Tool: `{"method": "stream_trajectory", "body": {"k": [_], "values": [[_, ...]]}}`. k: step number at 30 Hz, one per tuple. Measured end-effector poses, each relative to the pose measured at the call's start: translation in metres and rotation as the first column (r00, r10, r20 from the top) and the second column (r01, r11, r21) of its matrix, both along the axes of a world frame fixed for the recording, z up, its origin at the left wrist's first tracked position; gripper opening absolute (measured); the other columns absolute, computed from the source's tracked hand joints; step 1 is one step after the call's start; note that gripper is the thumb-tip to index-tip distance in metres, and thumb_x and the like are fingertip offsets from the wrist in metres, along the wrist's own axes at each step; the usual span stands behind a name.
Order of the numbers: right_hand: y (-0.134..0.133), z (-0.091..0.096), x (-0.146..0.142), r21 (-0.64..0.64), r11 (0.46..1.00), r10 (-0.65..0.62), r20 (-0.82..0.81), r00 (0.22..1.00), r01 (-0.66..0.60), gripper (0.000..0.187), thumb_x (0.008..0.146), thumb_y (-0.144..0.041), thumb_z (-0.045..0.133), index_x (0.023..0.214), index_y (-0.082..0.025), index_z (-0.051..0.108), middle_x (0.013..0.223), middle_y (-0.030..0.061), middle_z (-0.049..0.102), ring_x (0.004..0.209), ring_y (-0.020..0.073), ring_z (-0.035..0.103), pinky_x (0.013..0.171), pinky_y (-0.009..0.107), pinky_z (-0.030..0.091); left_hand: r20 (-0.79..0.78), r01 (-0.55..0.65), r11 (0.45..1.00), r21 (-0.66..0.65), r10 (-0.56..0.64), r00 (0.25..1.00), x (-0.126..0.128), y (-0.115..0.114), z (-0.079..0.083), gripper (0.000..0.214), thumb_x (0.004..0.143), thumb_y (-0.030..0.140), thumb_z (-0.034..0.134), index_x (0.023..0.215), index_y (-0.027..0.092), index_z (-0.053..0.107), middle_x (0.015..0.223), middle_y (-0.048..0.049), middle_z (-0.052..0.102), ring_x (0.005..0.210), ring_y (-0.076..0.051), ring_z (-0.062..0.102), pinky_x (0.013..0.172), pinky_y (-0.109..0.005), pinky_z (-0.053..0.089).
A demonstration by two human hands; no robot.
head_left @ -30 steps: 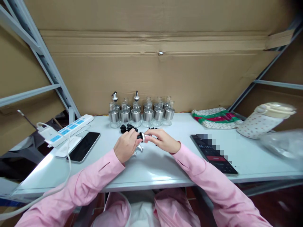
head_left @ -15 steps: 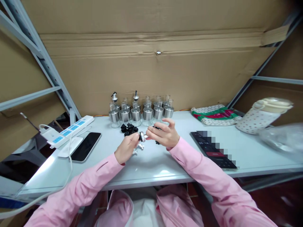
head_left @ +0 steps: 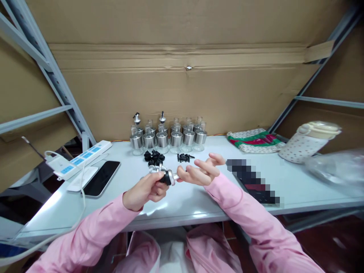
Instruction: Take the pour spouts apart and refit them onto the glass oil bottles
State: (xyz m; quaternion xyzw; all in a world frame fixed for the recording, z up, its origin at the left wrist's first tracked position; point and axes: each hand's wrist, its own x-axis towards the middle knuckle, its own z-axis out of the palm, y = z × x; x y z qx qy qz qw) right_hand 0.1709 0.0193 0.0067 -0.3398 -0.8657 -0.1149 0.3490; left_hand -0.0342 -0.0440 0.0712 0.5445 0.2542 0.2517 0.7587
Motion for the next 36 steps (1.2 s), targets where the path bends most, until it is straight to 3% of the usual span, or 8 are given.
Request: {"method": "stream_trajectory", "body": {"k": [3, 5, 6, 8, 11, 14, 19, 36], "values": [[-0.004, 0.016, 0.011, 0.224, 0.967, -0.079, -0.198, 0.977, 0.123, 0.025, 0.071, -0.057, 0.059, 0.064, -0.033, 0.060, 0.060, 0.0036, 0.043, 0.076, 0.0244, 0.047, 0.076, 0.044, 0.037, -0.022, 0.041, 0.999, 0.028, -0.040, 0.999, -0.012, 0.002, 0.002, 0.049, 0.074, 0.059, 0.051, 0.058, 0.020, 0.026, 0.052, 0.0093, 0.017, 0.040, -0.002, 0.012, 0.039, -0.020, 0.003], [-0.008, 0.038, 0.025, 0.427, 0.833, -0.127, -0.473, 0.872, 0.353, 0.032, 0.078, -0.057, 0.052, 0.066, -0.028, 0.058, 0.072, 0.0065, 0.047, 0.085, 0.0269, 0.046, 0.083, 0.048, 0.035, -0.054, -0.060, 0.986, 0.156, 0.070, 0.996, -0.024, 0.010, 0.006, 0.048, 0.077, 0.059, 0.044, 0.057, 0.021, 0.023, 0.051, 0.0087, 0.017, 0.039, -0.004, 0.015, 0.038, -0.020, 0.008], [-0.009, 0.049, 0.031, 0.489, 0.741, -0.109, -0.588, 0.801, 0.460, 0.035, 0.084, -0.055, 0.044, 0.071, -0.026, 0.058, 0.082, 0.0089, 0.048, 0.089, 0.0277, 0.046, 0.085, 0.049, 0.034, -0.045, -0.220, 0.928, 0.300, 0.244, 0.969, -0.030, 0.016, 0.008, 0.045, 0.081, 0.057, 0.039, 0.059, 0.020, 0.024, 0.053, 0.0080, 0.019, 0.040, -0.004, 0.018, 0.040, -0.020, 0.013], [-0.009, 0.067, 0.038, 0.445, 0.720, -0.114, -0.682, 0.723, 0.533, 0.032, 0.092, -0.042, 0.034, 0.079, -0.021, 0.055, 0.093, 0.0116, 0.046, 0.092, 0.0255, 0.047, 0.082, 0.045, 0.038, -0.099, -0.343, 0.683, 0.645, 0.520, 0.849, -0.038, 0.035, 0.012, 0.040, 0.086, 0.051, 0.034, 0.062, 0.019, 0.032, 0.056, 0.0049, 0.032, 0.046, -0.007, 0.030, 0.045, -0.022, 0.025], [-0.005, 0.072, 0.034, 0.451, 0.797, -0.125, -0.528, 0.840, 0.402, 0.022, 0.093, -0.032, 0.036, 0.085, -0.021, 0.053, 0.092, 0.0101, 0.049, 0.089, 0.0227, 0.049, 0.077, 0.040, 0.041, -0.319, 0.046, 0.372, 0.927, 0.721, 0.616, -0.037, 0.072, 0.013, 0.029, 0.088, 0.039, 0.039, 0.069, 0.018, 0.045, 0.064, 0.0011, 0.047, 0.058, -0.013, 0.045, 0.056, -0.026, 0.031], [-0.002, 0.060, 0.022, 0.461, 0.859, -0.107, -0.261, 0.959, 0.221, 0.016, 0.091, -0.031, 0.041, 0.087, -0.022, 0.054, 0.090, 0.0078, 0.054, 0.088, 0.0215, 0.051, 0.080, 0.039, 0.039, -0.408, 0.476, 0.174, 0.862, 0.796, 0.448, -0.026, 0.106, 0.008, 0.018, 0.085, 0.031, 0.050, 0.090, 0.015, 0.057, 0.093, -0.0062, 0.060, 0.079, -0.018, 0.057, 0.065, -0.028, 0.035], [0.005, 0.046, 0.017, 0.319, 0.936, -0.095, -0.181, 0.979, 0.149, 0.018, 0.091, -0.029, 0.042, 0.085, -0.020, 0.056, 0.088, 0.0078, 0.059, 0.087, 0.0204, 0.051, 0.079, 0.037, 0.037, -0.415, 0.686, 0.062, 0.725, 0.834, 0.363, -0.003, 0.128, -0.007, 0.017, 0.083, 0.015, 0.049, 0.095, 0.013, 0.061, 0.096, -0.0101, 0.061, 0.090, -0.023, 0.059, 0.069, -0.032, 0.034], [0.004, 0.043, 0.018, 0.320, 0.939, -0.061, -0.197, 0.979, 0.123, 0.010, 0.090, -0.024, 0.046, 0.088, -0.020, 0.055, 0.087, 0.0073, 0.059, 0.085, 0.0201, 0.051, 0.076, 0.035, 0.037, -0.186, 0.665, -0.201, 0.719, 0.866, 0.464, 0.009, 0.136, -0.027, 0.017, 0.081, 0.007, 0.045, 0.087, 0.014, 0.059, 0.084, -0.0092, 0.060, 0.083, -0.025, 0.054, 0.079, -0.045, 0.033]]}}
